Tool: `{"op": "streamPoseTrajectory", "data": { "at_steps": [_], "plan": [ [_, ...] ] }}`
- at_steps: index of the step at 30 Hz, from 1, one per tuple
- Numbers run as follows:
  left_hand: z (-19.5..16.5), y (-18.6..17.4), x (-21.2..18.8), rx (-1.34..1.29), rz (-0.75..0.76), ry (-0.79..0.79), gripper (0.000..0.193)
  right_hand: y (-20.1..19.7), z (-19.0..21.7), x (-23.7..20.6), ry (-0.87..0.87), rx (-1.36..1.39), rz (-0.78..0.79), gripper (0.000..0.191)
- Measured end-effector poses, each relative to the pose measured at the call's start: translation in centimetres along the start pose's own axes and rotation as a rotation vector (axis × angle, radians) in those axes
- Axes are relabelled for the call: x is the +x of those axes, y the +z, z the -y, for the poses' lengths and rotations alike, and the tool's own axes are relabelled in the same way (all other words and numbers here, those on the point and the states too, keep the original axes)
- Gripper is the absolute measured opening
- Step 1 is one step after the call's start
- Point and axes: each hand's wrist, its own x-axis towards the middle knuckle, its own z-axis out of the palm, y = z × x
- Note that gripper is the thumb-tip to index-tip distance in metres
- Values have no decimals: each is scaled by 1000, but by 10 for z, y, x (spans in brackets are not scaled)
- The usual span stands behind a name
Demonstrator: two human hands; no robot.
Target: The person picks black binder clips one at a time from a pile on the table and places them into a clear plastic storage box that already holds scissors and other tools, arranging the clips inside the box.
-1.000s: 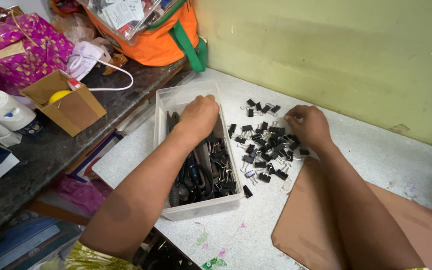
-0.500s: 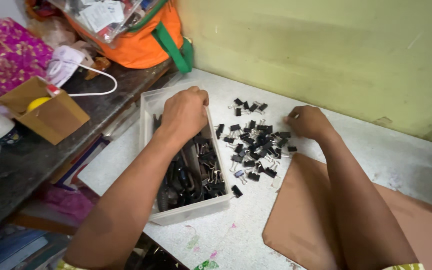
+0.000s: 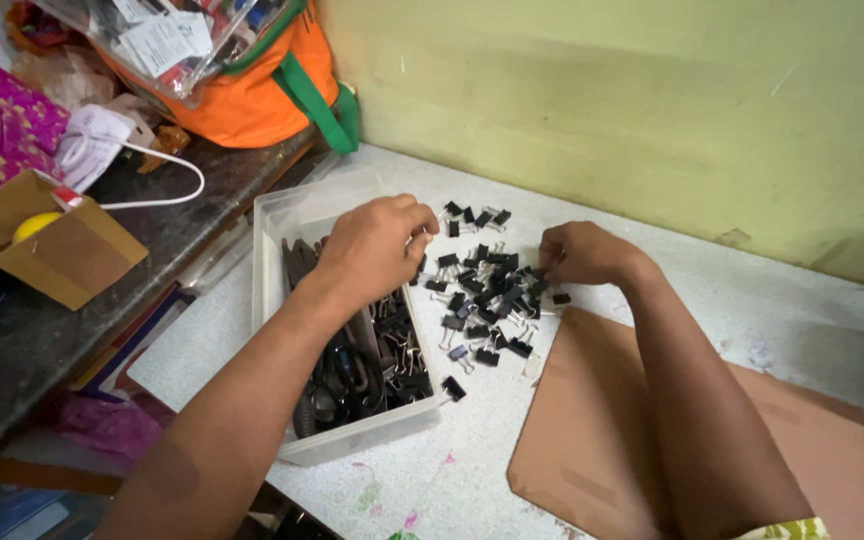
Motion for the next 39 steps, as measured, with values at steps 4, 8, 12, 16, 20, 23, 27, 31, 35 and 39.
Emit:
{"op": "streamPoseTrajectory", "data": {
  "at_steps": [4, 8, 12, 16, 20, 23, 27, 31, 35, 39],
  "plan": [
    [-3, 0, 0, -26, 32, -13, 9, 1, 6, 1, 43, 28, -4, 41],
    [-3, 0, 0, -18, 33, 6, 8, 9, 13, 5, 38, 14, -47, 46],
    [-5, 1, 0, -34, 62, 4, 9, 23, 19, 14, -17, 103, -110, 39],
    [-7, 3, -1, -77, 88, 26, 10, 31, 23, 21, 42, 168, -109, 27],
    [-8, 3, -1, -89, 88, 61, 9, 39, 24, 25, 80, 187, -144, 26],
    [-8, 3, -2, -98, 94, 66, 10, 48, 24, 32, 78, 134, -288, 28],
    [-7, 3, -1, -104, 114, 47, 9, 49, 12, 39, 99, 115, -294, 31],
    [-8, 2, -1, -115, 143, 4, 10, 42, -4, 39, 149, 132, -339, 29],
    [-10, 2, -1, -127, 150, -10, 14, 29, -1, 30, 123, 507, -325, 23],
    [-12, 6, 1, -253, 118, -2, 29, 15, 32, 22, -143, 1088, -129, 15]
  ]
}}
